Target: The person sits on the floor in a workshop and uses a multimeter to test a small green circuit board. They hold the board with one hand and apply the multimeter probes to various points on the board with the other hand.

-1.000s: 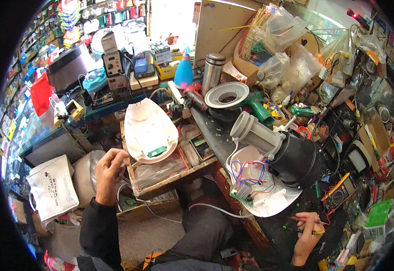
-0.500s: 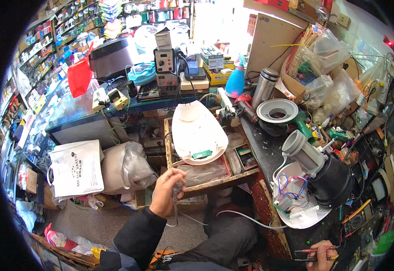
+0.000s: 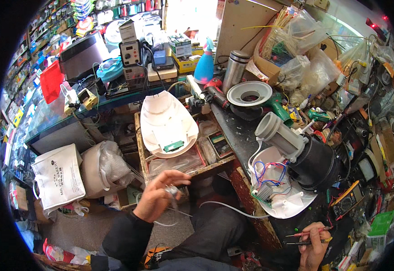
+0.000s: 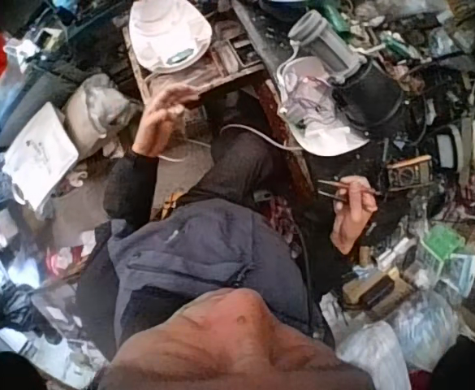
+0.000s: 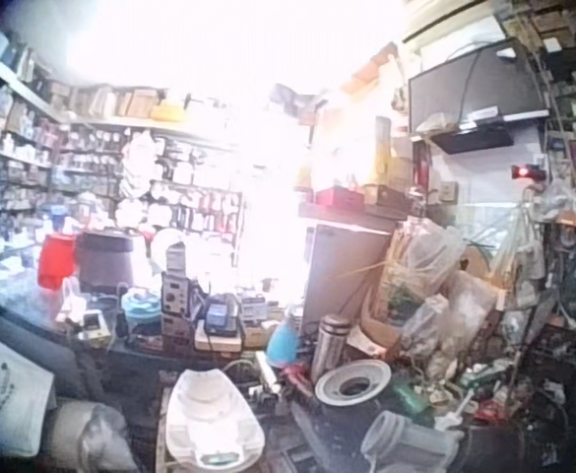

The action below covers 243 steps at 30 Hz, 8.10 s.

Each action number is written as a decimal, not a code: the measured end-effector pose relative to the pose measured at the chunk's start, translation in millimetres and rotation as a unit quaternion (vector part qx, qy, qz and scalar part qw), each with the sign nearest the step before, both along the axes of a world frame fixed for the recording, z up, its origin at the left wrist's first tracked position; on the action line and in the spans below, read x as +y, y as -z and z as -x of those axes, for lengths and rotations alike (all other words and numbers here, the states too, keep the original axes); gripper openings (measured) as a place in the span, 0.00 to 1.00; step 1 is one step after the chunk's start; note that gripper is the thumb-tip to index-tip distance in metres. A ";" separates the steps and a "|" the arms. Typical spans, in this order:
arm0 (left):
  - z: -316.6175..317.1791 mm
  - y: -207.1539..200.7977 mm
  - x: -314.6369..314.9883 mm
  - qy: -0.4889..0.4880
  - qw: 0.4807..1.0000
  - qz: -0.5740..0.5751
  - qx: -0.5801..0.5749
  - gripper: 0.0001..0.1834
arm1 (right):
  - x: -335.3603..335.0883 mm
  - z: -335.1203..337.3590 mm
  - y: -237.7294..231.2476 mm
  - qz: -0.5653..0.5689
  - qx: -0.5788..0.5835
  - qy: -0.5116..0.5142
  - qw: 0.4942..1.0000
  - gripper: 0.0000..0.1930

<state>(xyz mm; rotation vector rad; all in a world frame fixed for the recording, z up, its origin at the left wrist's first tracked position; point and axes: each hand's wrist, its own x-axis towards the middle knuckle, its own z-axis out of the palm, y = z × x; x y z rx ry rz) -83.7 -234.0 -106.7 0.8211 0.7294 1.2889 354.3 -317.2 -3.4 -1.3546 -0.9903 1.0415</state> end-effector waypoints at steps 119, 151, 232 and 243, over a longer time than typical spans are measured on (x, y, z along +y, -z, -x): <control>3.4 -58.7 -71.3 -0.082 0.892 -0.080 0.438 0.18 | 44.0 -62.0 66.0 -0.045 -0.039 0.136 0.989 0.21; 7.0 -46.7 -69.3 -0.083 0.890 -0.058 0.446 0.16 | 45.2 -63.9 67.5 -0.049 -0.042 0.124 0.990 0.18; 9.6 -30.3 -67.2 -0.125 0.870 -0.050 0.474 0.22 | 46.9 -58.2 69.9 -0.024 -0.073 0.175 0.982 0.20; 13.6 -32.6 -70.0 -0.181 0.831 -0.111 0.514 0.31 | 45.3 -52.4 64.3 -0.017 -0.076 0.166 0.983 0.19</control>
